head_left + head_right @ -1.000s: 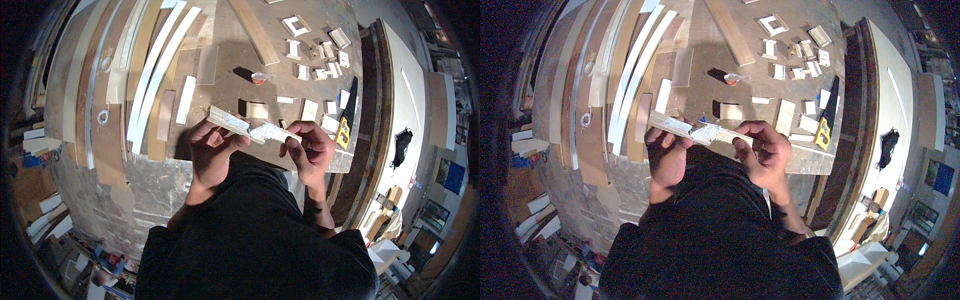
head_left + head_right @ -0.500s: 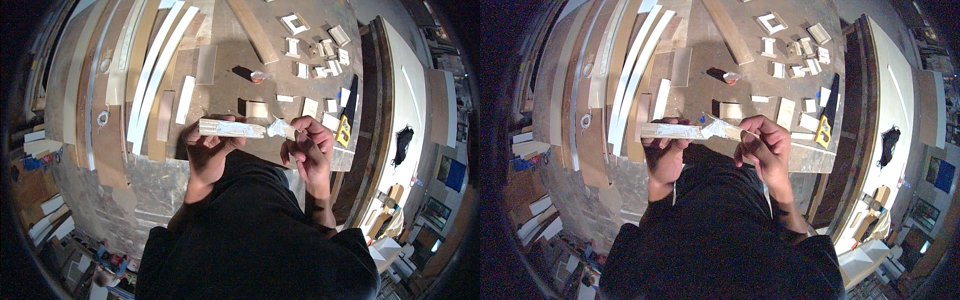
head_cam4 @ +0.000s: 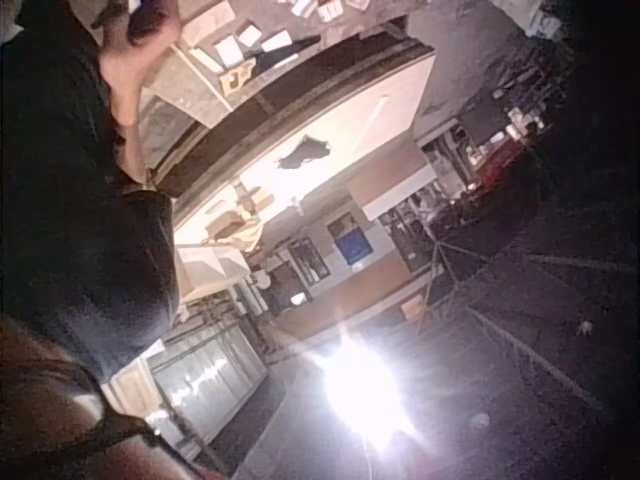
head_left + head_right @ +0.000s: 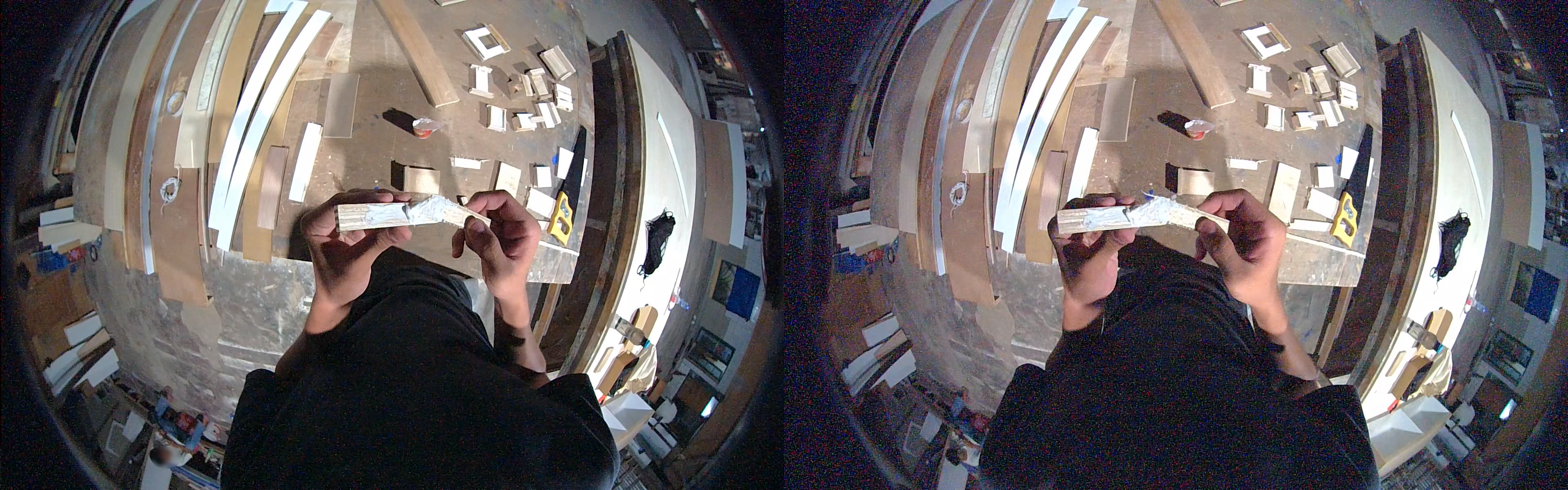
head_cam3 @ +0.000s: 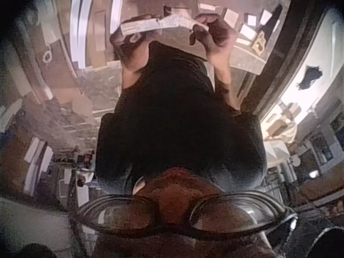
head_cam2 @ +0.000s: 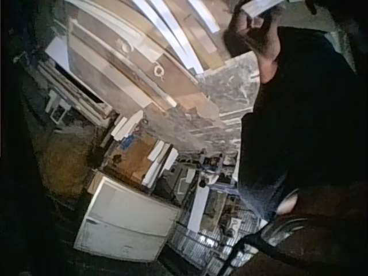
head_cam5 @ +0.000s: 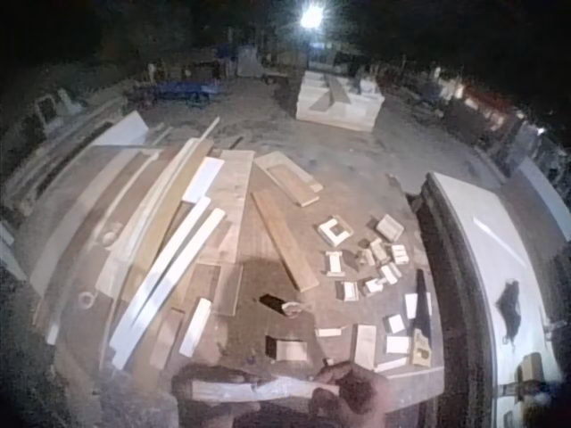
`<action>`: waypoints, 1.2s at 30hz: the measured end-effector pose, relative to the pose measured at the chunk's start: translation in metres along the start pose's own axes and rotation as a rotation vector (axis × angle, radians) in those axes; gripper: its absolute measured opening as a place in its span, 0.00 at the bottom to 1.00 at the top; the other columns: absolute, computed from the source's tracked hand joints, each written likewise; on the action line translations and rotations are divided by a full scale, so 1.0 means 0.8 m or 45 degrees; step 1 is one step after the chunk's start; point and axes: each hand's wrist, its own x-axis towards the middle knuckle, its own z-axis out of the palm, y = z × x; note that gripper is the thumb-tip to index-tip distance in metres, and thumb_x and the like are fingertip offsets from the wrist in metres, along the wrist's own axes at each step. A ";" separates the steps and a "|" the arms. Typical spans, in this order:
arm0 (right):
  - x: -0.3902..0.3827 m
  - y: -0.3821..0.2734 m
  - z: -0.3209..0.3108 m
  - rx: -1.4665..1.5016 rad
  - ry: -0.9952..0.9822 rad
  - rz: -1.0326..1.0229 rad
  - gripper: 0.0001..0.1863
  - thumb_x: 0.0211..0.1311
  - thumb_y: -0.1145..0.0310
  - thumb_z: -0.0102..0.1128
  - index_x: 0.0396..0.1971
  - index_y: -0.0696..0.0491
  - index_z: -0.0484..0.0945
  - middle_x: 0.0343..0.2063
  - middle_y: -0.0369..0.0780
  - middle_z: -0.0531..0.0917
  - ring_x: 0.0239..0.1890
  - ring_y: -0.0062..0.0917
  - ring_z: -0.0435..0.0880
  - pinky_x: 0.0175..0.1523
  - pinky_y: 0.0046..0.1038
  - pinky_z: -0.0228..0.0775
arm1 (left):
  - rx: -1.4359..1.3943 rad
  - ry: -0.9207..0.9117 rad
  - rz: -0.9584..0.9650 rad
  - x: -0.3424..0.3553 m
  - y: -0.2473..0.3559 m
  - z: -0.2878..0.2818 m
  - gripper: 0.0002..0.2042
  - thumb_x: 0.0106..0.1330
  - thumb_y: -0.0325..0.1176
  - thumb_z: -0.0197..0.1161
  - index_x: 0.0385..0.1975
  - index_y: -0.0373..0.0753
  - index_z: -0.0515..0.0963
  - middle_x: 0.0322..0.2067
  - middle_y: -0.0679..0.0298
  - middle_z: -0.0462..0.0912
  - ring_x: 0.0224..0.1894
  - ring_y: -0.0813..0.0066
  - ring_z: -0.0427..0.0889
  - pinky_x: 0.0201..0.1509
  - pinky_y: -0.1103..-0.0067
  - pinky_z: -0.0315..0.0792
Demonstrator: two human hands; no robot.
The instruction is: The person joins small wooden pieces together, uses a saw to cut a thin strip of wood, and applies wood glue to the surfaces to assemble a small structure.
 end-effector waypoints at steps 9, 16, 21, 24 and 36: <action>0.004 0.009 -0.013 0.310 -0.058 0.017 0.04 0.66 0.81 0.57 0.39 0.65 0.76 0.28 0.38 0.78 0.22 0.19 0.77 0.26 0.23 0.75 | -0.078 0.014 -0.115 -0.006 0.007 0.002 0.18 0.54 0.15 0.73 0.45 0.32 0.79 0.44 0.54 0.86 0.50 0.64 0.86 0.54 0.70 0.82; 0.002 0.008 -0.003 0.060 -0.028 0.031 0.06 0.63 0.79 0.57 0.39 0.65 0.75 0.27 0.38 0.77 0.20 0.18 0.73 0.26 0.24 0.75 | -0.049 -0.004 -0.039 -0.006 0.007 0.006 0.17 0.55 0.15 0.73 0.45 0.31 0.79 0.44 0.54 0.86 0.50 0.64 0.86 0.55 0.69 0.81; -0.004 0.013 -0.019 0.123 -0.148 0.041 0.05 0.65 0.83 0.57 0.39 0.65 0.75 0.30 0.39 0.80 0.25 0.21 0.79 0.29 0.24 0.76 | -0.030 -0.012 -0.083 -0.011 0.004 0.000 0.17 0.56 0.17 0.73 0.46 0.31 0.79 0.44 0.55 0.86 0.50 0.65 0.86 0.55 0.70 0.81; -0.005 0.013 -0.022 0.199 -0.180 0.096 0.06 0.65 0.79 0.57 0.39 0.65 0.75 0.25 0.37 0.77 0.20 0.18 0.76 0.27 0.25 0.76 | -0.013 -0.006 -0.105 -0.013 0.003 -0.003 0.17 0.56 0.17 0.73 0.46 0.31 0.79 0.44 0.56 0.86 0.51 0.65 0.85 0.55 0.70 0.81; 0.087 0.083 -0.085 -0.277 0.330 -0.021 0.10 0.67 0.68 0.61 0.38 0.61 0.80 0.16 0.32 0.74 0.15 0.15 0.68 0.23 0.22 0.68 | -0.044 0.097 -0.302 -0.022 -0.022 -0.047 0.16 0.58 0.18 0.72 0.46 0.30 0.80 0.47 0.57 0.85 0.52 0.66 0.84 0.58 0.68 0.79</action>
